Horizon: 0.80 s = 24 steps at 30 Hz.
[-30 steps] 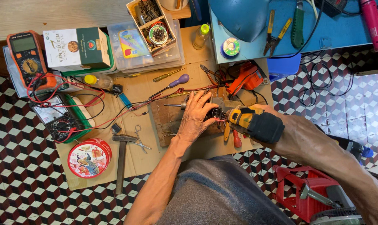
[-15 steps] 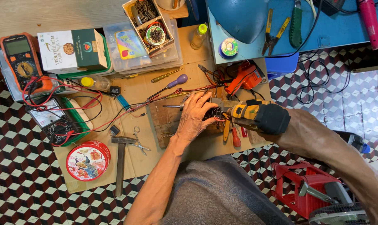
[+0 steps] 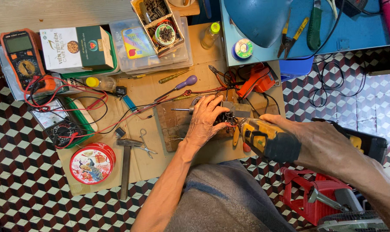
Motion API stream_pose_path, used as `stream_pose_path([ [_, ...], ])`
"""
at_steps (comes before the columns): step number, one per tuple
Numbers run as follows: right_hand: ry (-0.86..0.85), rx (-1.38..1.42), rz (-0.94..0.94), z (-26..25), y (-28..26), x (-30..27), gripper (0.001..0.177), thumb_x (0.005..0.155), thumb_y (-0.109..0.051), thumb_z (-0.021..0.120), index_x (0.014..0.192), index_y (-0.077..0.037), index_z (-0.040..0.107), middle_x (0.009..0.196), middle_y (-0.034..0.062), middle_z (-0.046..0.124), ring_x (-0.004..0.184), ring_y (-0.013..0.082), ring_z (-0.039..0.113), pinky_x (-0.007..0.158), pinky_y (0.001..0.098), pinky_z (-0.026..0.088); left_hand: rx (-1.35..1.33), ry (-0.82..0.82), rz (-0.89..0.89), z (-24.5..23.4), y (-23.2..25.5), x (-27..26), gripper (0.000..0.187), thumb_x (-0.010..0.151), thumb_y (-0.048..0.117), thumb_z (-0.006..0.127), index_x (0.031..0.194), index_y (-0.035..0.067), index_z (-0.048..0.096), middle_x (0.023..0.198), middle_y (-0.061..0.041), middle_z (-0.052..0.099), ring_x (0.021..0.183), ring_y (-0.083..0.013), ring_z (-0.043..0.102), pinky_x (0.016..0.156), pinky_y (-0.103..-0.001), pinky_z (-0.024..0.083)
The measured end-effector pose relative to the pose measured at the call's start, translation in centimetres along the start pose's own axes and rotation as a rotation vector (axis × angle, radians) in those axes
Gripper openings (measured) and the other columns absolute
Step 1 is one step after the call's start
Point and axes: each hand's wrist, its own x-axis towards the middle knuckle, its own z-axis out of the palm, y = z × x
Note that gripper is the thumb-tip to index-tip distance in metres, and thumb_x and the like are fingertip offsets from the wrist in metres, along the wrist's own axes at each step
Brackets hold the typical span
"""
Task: The person repairs an electrical motor by stripping wires, connecting them to the motor terminals, and using a power drill to tighten screws. They also use pliers to cut wires and a multimeter to test connections.
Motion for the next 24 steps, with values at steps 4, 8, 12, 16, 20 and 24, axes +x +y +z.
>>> stream_pose_path([
  [4, 0.060, -0.125, -0.133, 0.0, 0.2, 0.0, 0.103, 0.073, -0.018, 0.080, 0.162, -0.040, 0.033, 0.076, 0.0011, 0.072, 0.062, 0.0179, 0.071, 0.060, 0.0321, 0.058, -0.007, 0.009, -0.003, 0.2, -0.1, 0.0, 0.053, 0.072, 0.025, 0.089, 0.119, 0.015, 0.067, 0.146, -0.009, 0.055, 0.143, -0.0321, 0.044, 0.125, -0.052, 0.029],
  [8, 0.028, -0.122, -0.085, -0.6, -0.5, -0.2, 0.097, 0.073, -0.048, 0.088, 0.156, -0.042, 0.038, 0.076, 0.0026, 0.073, 0.062, 0.0194, 0.070, 0.063, 0.0364, 0.057, -0.005, 0.019, -0.001, 0.2, -0.1, 0.0, 0.053, 0.071, 0.025, 0.089, 0.119, 0.015, 0.067, 0.146, -0.009, 0.055, 0.143, -0.0323, 0.043, 0.124, -0.052, 0.029],
  [12, -0.027, -0.246, -0.077, -1.3, -0.3, 0.2, 0.095, 0.079, -0.042, 0.082, 0.161, -0.040, 0.034, 0.073, 0.0045, 0.073, 0.061, 0.0191, 0.069, 0.064, 0.0362, 0.057, -0.015, 0.017, -0.008, 0.2, 0.0, 0.0, 0.053, 0.071, 0.026, 0.089, 0.118, 0.015, 0.067, 0.147, -0.009, 0.054, 0.143, -0.0321, 0.044, 0.124, -0.051, 0.030],
  [16, 0.216, -0.069, -0.373, -1.1, 0.8, 0.8, 0.095, 0.065, -0.032, 0.083, 0.153, -0.034, 0.048, 0.070, 0.0028, 0.072, 0.052, 0.0202, 0.067, 0.049, 0.0394, 0.052, -0.017, 0.015, -0.005, 0.1, 0.0, 0.0, 0.054, 0.071, 0.025, 0.089, 0.119, 0.015, 0.067, 0.148, -0.009, 0.054, 0.143, -0.0321, 0.043, 0.124, -0.051, 0.030],
  [20, -0.030, -0.217, -0.063, -1.6, 0.2, 1.3, 0.085, 0.083, -0.039, 0.079, 0.157, -0.043, 0.037, 0.066, 0.0015, 0.069, 0.055, 0.0171, 0.066, 0.056, 0.0340, 0.054, -0.011, 0.019, -0.004, 0.1, 0.0, 0.0, 0.054, 0.071, 0.025, 0.089, 0.118, 0.014, 0.066, 0.148, -0.009, 0.054, 0.143, -0.0322, 0.043, 0.124, -0.051, 0.030],
  [24, 0.023, -0.219, -0.091, -2.4, 0.2, 1.1, 0.089, 0.079, -0.036, 0.084, 0.157, -0.040, 0.040, 0.060, 0.0054, 0.069, 0.052, 0.0184, 0.064, 0.055, 0.0359, 0.052, -0.023, 0.005, -0.018, 0.0, 0.1, 0.0, 0.053, 0.071, 0.022, 0.089, 0.118, 0.014, 0.066, 0.148, -0.010, 0.053, 0.144, -0.0328, 0.043, 0.123, -0.051, 0.030],
])
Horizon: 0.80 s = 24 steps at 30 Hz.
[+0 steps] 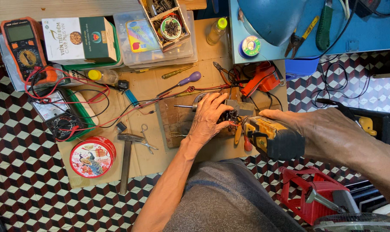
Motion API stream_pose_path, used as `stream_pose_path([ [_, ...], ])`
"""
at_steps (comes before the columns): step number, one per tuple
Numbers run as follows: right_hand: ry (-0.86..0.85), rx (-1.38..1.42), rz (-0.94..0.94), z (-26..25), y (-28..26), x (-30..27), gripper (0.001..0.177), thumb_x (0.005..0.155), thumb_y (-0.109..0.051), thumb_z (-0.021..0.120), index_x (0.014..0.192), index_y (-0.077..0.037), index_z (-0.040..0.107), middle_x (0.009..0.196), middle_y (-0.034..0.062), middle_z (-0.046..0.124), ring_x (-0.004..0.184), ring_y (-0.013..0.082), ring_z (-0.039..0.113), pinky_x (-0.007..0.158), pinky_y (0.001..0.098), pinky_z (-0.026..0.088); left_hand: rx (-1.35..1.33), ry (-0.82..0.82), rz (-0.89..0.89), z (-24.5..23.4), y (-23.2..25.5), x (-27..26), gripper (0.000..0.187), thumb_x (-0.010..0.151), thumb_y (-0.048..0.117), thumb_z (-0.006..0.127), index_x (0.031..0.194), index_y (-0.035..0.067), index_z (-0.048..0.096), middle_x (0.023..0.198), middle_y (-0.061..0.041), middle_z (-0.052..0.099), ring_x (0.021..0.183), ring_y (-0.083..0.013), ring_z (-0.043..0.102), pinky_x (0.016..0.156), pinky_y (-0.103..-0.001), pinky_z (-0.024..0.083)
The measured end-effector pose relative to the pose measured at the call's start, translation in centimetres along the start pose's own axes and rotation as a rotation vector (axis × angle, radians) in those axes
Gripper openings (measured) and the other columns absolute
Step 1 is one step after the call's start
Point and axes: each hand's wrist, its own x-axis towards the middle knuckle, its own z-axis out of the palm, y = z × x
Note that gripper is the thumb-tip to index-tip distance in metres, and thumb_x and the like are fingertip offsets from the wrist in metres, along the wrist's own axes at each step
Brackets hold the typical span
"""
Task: The person repairs an electrical motor by stripping wires, connecting them to the motor terminals, and using a power drill to tighten screws. They also use pliers to cut wires and a multimeter to test connections.
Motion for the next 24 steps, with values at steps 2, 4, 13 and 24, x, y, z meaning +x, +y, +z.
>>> stream_pose_path([
  [2, 0.005, 0.033, -0.017, 0.3, 0.2, 0.1, 0.091, 0.079, -0.038, 0.086, 0.157, -0.042, 0.040, 0.060, 0.0053, 0.069, 0.051, 0.0180, 0.063, 0.055, 0.0358, 0.052, -0.005, 0.003, 0.004, 0.0, 0.0, 0.0, 0.053, 0.071, 0.022, 0.090, 0.118, 0.014, 0.066, 0.148, -0.010, 0.053, 0.143, -0.0328, 0.042, 0.124, -0.051, 0.029],
  [4, -0.039, 0.036, -0.004, 0.8, 0.3, 0.4, 0.092, 0.080, -0.039, 0.084, 0.159, -0.045, 0.037, 0.060, 0.0038, 0.069, 0.052, 0.0166, 0.064, 0.055, 0.0349, 0.053, -0.005, 0.002, 0.003, 0.0, -0.1, 0.0, 0.053, 0.071, 0.022, 0.089, 0.118, 0.014, 0.066, 0.149, -0.010, 0.053, 0.143, -0.0329, 0.042, 0.124, -0.051, 0.028],
  [13, 0.014, -0.079, -0.071, 0.4, 0.1, 0.2, 0.114, 0.065, -0.010, 0.086, 0.160, -0.051, 0.037, 0.066, -0.0030, 0.068, 0.058, 0.0139, 0.065, 0.060, 0.0317, 0.054, -0.016, -0.018, -0.018, 0.0, -0.1, -0.1, 0.053, 0.071, 0.020, 0.089, 0.117, 0.013, 0.065, 0.151, -0.011, 0.051, 0.145, -0.0337, 0.041, 0.124, -0.051, 0.028],
  [24, 0.021, -0.122, -0.077, -0.9, -0.3, 0.2, 0.094, 0.077, -0.015, 0.077, 0.158, -0.044, 0.039, 0.065, -0.0001, 0.064, 0.058, 0.0154, 0.063, 0.058, 0.0338, 0.052, -0.022, -0.007, -0.011, 0.3, -0.1, 0.1, 0.054, 0.070, 0.022, 0.090, 0.116, 0.013, 0.064, 0.151, -0.012, 0.050, 0.146, -0.0333, 0.040, 0.124, -0.052, 0.028],
])
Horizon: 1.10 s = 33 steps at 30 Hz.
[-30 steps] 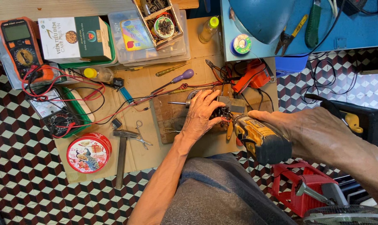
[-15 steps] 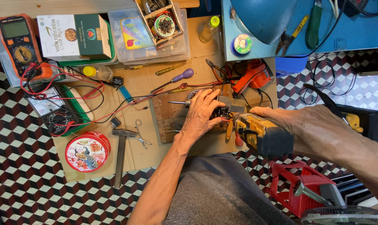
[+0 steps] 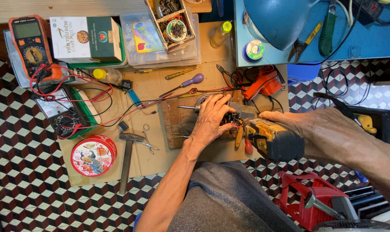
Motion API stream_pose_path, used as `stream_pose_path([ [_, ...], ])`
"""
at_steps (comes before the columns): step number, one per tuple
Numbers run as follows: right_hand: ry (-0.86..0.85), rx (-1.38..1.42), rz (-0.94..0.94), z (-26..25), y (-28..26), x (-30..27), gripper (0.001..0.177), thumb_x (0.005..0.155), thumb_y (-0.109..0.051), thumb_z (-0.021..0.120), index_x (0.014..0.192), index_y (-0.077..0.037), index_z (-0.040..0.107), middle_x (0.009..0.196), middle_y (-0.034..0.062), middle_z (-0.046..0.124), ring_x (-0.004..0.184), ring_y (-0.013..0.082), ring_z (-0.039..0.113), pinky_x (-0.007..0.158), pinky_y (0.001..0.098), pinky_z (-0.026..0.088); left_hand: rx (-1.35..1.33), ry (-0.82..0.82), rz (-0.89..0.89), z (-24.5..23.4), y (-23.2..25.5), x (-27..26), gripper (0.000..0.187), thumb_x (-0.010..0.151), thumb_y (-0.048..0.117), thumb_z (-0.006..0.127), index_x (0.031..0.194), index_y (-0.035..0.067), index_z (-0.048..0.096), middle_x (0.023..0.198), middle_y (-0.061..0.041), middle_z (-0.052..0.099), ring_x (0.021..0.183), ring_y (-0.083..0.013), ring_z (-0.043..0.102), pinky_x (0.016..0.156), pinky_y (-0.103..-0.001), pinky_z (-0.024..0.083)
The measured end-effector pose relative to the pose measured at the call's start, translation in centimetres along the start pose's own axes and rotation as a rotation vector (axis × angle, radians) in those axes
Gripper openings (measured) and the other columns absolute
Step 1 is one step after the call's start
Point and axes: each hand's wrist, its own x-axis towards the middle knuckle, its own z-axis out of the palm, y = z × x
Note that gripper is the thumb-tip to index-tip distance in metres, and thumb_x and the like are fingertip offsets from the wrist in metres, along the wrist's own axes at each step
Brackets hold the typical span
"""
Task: The person repairs an electrical motor by stripping wires, connecting them to the motor terminals, and using a power drill to tighten screws. They also use pliers to cut wires and a multimeter to test connections.
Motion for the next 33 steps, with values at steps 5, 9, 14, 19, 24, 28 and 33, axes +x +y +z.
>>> stream_pose_path([
  [5, -0.034, 0.057, 0.074, 0.4, 0.2, 0.3, 0.094, 0.077, -0.019, 0.081, 0.156, -0.048, 0.040, 0.064, 0.0015, 0.066, 0.059, 0.0159, 0.064, 0.059, 0.0338, 0.054, -0.009, 0.005, 0.010, 0.2, 0.0, 0.1, 0.053, 0.070, 0.024, 0.090, 0.115, 0.013, 0.064, 0.151, -0.012, 0.051, 0.145, -0.0335, 0.040, 0.123, -0.052, 0.028],
  [9, -0.110, -0.031, 0.113, 0.2, -0.1, 0.4, 0.106, 0.074, -0.005, 0.081, 0.160, -0.049, 0.036, 0.065, -0.0004, 0.067, 0.061, 0.0130, 0.064, 0.060, 0.0298, 0.055, 0.023, 0.006, 0.008, 0.2, -0.3, 0.0, 0.055, 0.069, 0.022, 0.090, 0.117, 0.012, 0.065, 0.149, -0.012, 0.052, 0.145, -0.0331, 0.041, 0.123, -0.051, 0.028],
  [14, 0.002, 0.158, 0.085, 0.5, -0.1, 0.3, 0.093, 0.072, -0.025, 0.089, 0.151, -0.048, 0.046, 0.065, -0.0027, 0.070, 0.061, 0.0141, 0.065, 0.062, 0.0321, 0.054, 0.023, 0.015, 0.019, 0.4, -0.5, -0.1, 0.054, 0.069, 0.024, 0.091, 0.115, 0.012, 0.065, 0.150, -0.013, 0.052, 0.144, -0.0344, 0.041, 0.122, -0.052, 0.029],
  [19, -0.051, 0.165, 0.178, -0.2, -1.2, 0.0, 0.077, 0.087, -0.031, 0.078, 0.153, -0.051, 0.044, 0.067, -0.0015, 0.072, 0.063, 0.0132, 0.068, 0.064, 0.0294, 0.057, 0.031, 0.013, 0.043, 0.3, -0.5, 0.2, 0.052, 0.070, 0.024, 0.090, 0.115, 0.011, 0.065, 0.148, -0.012, 0.053, 0.143, -0.0333, 0.043, 0.123, -0.053, 0.029],
  [24, 0.063, 0.155, 0.097, 1.9, -1.1, -0.2, 0.036, 0.097, -0.038, 0.070, 0.131, -0.031, 0.061, 0.074, 0.0017, 0.070, 0.064, 0.0153, 0.070, 0.063, 0.0353, 0.059, 0.060, 0.021, 0.072, 0.4, -1.0, 0.1, 0.052, 0.072, 0.027, 0.091, 0.114, 0.011, 0.066, 0.148, -0.013, 0.053, 0.143, -0.0342, 0.042, 0.122, -0.053, 0.028],
  [28, 0.349, 0.374, 0.094, 7.8, 1.2, -2.5, 0.087, 0.076, -0.017, 0.071, 0.157, -0.030, 0.042, 0.082, 0.0013, 0.072, 0.066, 0.0163, 0.072, 0.066, 0.0352, 0.059, 0.104, 0.016, 0.138, 0.6, -1.5, -0.1, 0.055, 0.073, 0.026, 0.092, 0.119, 0.011, 0.064, 0.150, -0.013, 0.051, 0.144, -0.0345, 0.041, 0.124, -0.055, 0.027],
  [33, 0.799, 1.260, 0.320, 16.3, 1.0, -6.9, 0.037, 0.081, -0.010, 0.078, 0.117, -0.005, 0.071, 0.091, 0.0133, 0.074, 0.068, 0.0221, 0.070, 0.061, 0.0349, 0.061, 0.072, -0.046, 0.150, 0.0, -2.2, -0.2, 0.070, 0.065, 0.024, 0.089, 0.127, 0.009, 0.061, 0.154, -0.017, 0.047, 0.145, -0.0368, 0.040, 0.122, -0.056, 0.027],
])
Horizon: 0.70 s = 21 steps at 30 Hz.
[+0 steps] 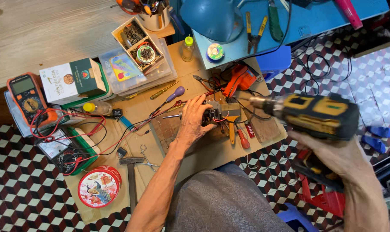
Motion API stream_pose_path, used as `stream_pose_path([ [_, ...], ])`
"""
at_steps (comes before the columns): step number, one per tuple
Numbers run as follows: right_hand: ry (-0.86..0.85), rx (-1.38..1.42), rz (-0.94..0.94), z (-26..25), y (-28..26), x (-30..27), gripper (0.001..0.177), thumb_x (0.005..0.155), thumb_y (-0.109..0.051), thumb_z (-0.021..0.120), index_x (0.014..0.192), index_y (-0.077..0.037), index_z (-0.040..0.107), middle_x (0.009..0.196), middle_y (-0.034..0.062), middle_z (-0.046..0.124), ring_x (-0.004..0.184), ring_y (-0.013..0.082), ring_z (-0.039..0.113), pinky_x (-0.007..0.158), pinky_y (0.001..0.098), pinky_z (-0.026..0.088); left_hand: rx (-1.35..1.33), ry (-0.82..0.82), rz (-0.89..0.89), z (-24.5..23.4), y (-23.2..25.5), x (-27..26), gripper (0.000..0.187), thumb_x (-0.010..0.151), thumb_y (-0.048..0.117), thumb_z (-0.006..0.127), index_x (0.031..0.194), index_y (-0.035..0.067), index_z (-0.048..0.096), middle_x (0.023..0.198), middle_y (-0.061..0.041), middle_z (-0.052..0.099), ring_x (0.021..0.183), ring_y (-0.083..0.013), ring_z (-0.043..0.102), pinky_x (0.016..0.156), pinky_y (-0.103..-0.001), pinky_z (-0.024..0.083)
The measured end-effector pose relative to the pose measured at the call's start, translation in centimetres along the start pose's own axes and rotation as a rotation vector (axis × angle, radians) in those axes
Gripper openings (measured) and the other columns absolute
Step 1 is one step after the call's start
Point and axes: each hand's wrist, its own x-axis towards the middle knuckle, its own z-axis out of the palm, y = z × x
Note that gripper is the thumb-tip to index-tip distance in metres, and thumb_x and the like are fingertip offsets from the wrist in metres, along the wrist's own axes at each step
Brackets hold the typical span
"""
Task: The person repairs an electrical motor by stripping wires, connecting them to the motor terminals, and using a power drill to tighten screws. They also use pliers to cut wires and a multimeter to test connections.
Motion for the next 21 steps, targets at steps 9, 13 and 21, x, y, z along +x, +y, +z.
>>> stream_pose_path([
  [9, 0.484, 0.733, 0.371, 4.8, 18.7, -2.7, 0.029, 0.089, -0.002, 0.073, 0.118, 0.000, 0.068, 0.105, 0.0141, 0.076, 0.067, 0.0170, 0.067, 0.058, 0.0284, 0.054, 0.032, 0.022, -0.002, 0.6, -0.9, 0.0, 0.054, 0.071, 0.019, 0.087, 0.121, 0.013, 0.065, 0.153, -0.015, 0.049, 0.146, -0.0371, 0.040, 0.123, -0.055, 0.027],
  [13, 0.464, 1.086, 0.498, 7.6, 27.2, -1.0, 0.025, 0.093, -0.010, 0.071, 0.118, -0.009, 0.067, 0.106, 0.0109, 0.074, 0.071, 0.0159, 0.066, 0.059, 0.0294, 0.054, 0.048, -0.003, -0.043, 0.6, -0.6, 0.1, 0.052, 0.070, 0.017, 0.087, 0.118, 0.013, 0.066, 0.151, -0.014, 0.049, 0.145, -0.0377, 0.040, 0.124, -0.055, 0.025],
  [21, 0.224, 1.528, 0.448, 14.9, 33.3, 8.5, 0.034, 0.091, -0.013, 0.072, 0.124, -0.012, 0.062, 0.109, 0.0124, 0.075, 0.075, 0.0167, 0.063, 0.066, 0.0301, 0.055, 0.157, -0.058, -0.049, -0.8, 1.4, 0.3, 0.052, 0.075, 0.018, 0.086, 0.123, 0.014, 0.064, 0.156, -0.015, 0.046, 0.146, -0.0402, 0.037, 0.126, -0.053, 0.022],
])
